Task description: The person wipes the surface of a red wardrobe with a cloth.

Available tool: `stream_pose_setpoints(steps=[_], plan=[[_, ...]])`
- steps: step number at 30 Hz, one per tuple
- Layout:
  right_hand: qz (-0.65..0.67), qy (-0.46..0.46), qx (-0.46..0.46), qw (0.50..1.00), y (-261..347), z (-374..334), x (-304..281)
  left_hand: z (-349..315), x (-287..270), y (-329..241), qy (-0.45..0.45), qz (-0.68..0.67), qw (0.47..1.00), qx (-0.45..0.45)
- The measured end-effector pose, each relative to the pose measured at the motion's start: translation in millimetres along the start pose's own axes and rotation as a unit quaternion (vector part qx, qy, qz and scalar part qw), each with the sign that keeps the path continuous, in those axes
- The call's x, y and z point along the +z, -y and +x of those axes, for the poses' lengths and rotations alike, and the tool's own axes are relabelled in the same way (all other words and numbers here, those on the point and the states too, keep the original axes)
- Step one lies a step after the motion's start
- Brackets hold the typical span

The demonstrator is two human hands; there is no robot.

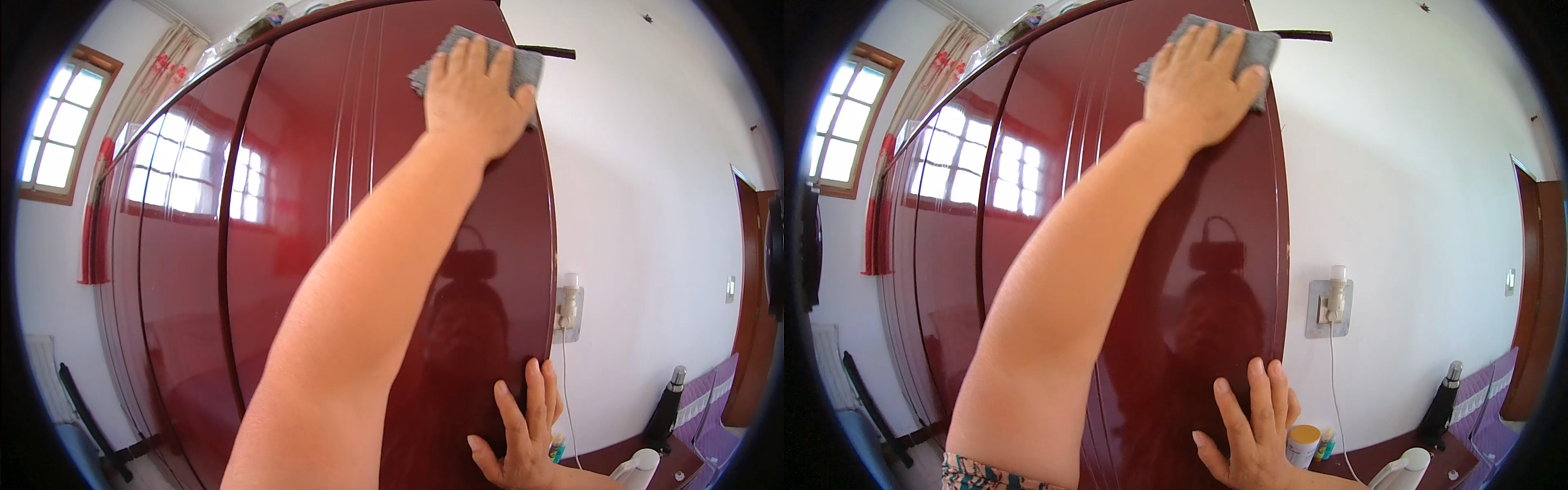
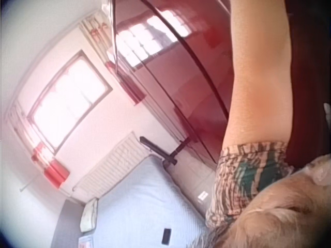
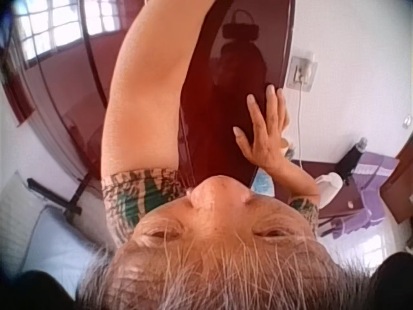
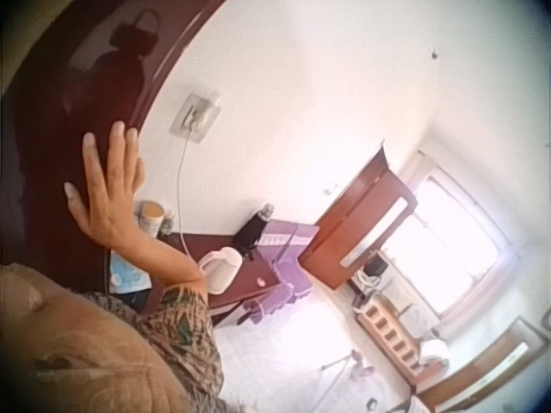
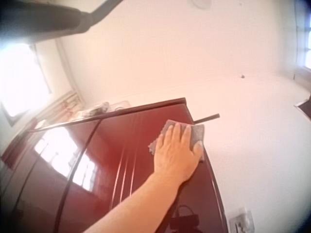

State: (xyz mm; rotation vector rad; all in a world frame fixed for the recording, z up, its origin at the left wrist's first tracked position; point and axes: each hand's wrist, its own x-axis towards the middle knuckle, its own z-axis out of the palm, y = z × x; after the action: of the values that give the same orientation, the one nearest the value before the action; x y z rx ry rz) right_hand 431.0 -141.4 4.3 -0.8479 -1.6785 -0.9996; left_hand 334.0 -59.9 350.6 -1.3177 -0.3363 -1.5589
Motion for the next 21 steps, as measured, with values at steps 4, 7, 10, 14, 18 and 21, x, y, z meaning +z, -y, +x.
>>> stream_pose_setpoints(steps=[4,7,10,14,18,21], plan=[[-0.018,0.0,-0.011,1.0,-5,0,-6,16,-6,72,-0.009,0.07,0.996,-0.049],[0.015,-0.005,-0.01,1.0,-3,4,-2,7,-42,130,0.022,0.103,0.979,-0.173],[0.017,-0.007,-0.007,1.0,-7,1,-2,-18,-61,174,0.009,0.085,0.967,-0.241],[0.035,-0.019,-0.007,0.999,-5,1,1,-42,-67,184,0.009,0.105,0.959,-0.264],[0.042,-0.022,-0.007,0.999,-5,2,-3,-49,-67,108,-0.023,0.03,0.995,-0.091],[0.04,-0.019,-0.007,0.999,-6,2,-3,-46,-46,48,0.024,0.02,0.999,-0.026]])
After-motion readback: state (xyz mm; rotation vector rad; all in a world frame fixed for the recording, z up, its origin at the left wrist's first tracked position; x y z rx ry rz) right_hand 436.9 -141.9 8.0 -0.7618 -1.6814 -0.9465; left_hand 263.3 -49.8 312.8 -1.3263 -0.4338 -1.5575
